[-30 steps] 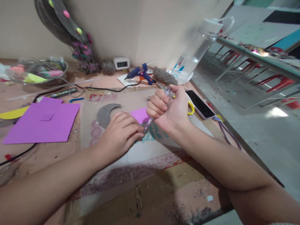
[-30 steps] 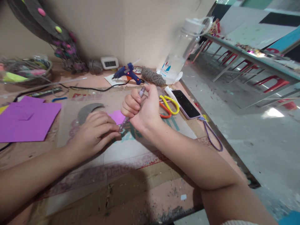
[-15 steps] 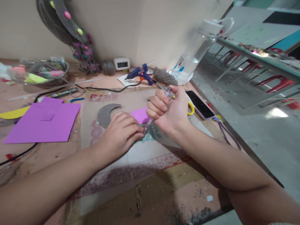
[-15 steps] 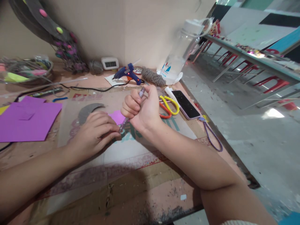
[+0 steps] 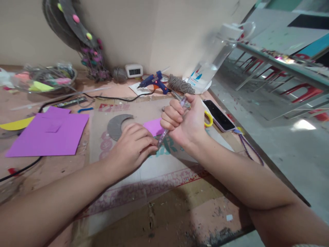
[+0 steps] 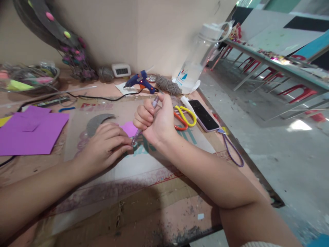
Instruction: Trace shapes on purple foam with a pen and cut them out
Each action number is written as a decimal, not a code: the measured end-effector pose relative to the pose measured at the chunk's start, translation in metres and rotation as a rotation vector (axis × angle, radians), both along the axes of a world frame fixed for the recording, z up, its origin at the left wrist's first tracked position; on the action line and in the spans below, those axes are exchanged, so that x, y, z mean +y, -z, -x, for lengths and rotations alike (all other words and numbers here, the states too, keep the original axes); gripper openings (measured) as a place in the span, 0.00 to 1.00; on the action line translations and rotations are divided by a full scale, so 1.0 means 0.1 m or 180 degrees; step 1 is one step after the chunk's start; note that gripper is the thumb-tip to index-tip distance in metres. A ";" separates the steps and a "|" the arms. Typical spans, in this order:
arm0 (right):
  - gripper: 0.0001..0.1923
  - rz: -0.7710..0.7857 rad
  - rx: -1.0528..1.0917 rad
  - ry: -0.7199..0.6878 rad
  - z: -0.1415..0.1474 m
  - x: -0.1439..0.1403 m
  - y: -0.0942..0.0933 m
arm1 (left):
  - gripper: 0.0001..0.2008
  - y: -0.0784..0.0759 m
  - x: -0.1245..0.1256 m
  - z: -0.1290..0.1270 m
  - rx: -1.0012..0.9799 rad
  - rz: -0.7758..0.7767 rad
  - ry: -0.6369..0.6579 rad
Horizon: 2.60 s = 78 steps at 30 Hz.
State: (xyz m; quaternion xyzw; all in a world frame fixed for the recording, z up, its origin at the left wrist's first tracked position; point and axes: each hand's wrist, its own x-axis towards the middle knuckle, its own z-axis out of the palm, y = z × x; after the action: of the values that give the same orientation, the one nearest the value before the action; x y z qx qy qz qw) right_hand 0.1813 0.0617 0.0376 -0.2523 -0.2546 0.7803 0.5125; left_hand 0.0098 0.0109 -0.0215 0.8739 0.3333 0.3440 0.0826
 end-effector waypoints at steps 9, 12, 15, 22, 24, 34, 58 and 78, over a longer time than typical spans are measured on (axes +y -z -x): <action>0.25 0.0115 0.0107 -0.0029 0.00 -0.01 -0.04 | 0.07 -0.01 0.00 0.00 0.0012 0.0058 0.0012; 0.25 0.0165 0.0149 -0.0013 0.01 -0.01 -0.05 | 0.07 -0.02 0.00 0.00 0.0025 0.0108 0.0024; 0.24 0.0160 0.0163 -0.0039 0.03 -0.02 -0.05 | 0.04 -0.01 -0.01 0.00 -0.0033 0.0135 0.0040; 0.23 0.0258 0.0201 -0.0007 0.02 -0.01 -0.02 | 0.01 0.06 0.00 -0.04 -0.0210 0.0201 0.0131; 0.22 0.0251 0.0218 -0.0008 0.01 -0.02 -0.02 | 0.01 0.07 0.00 -0.04 -0.0232 0.0199 0.0128; 0.23 0.0223 0.0212 -0.0008 0.02 -0.03 -0.01 | 0.03 0.05 -0.01 -0.04 -0.0144 0.0242 0.0084; 0.26 0.0188 0.0023 0.0024 0.03 -0.02 -0.02 | 0.07 -0.01 0.00 0.00 0.0094 0.0160 0.0025; 0.26 0.0135 0.0012 0.0016 0.03 -0.04 -0.05 | 0.07 -0.01 0.00 0.00 0.0084 0.0116 0.0015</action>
State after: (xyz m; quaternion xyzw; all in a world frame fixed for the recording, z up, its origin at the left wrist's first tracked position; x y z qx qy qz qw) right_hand 0.1780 0.0573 0.0429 -0.2624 -0.2364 0.7847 0.5095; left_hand 0.0096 0.0110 -0.0208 0.8775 0.3385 0.3261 0.0950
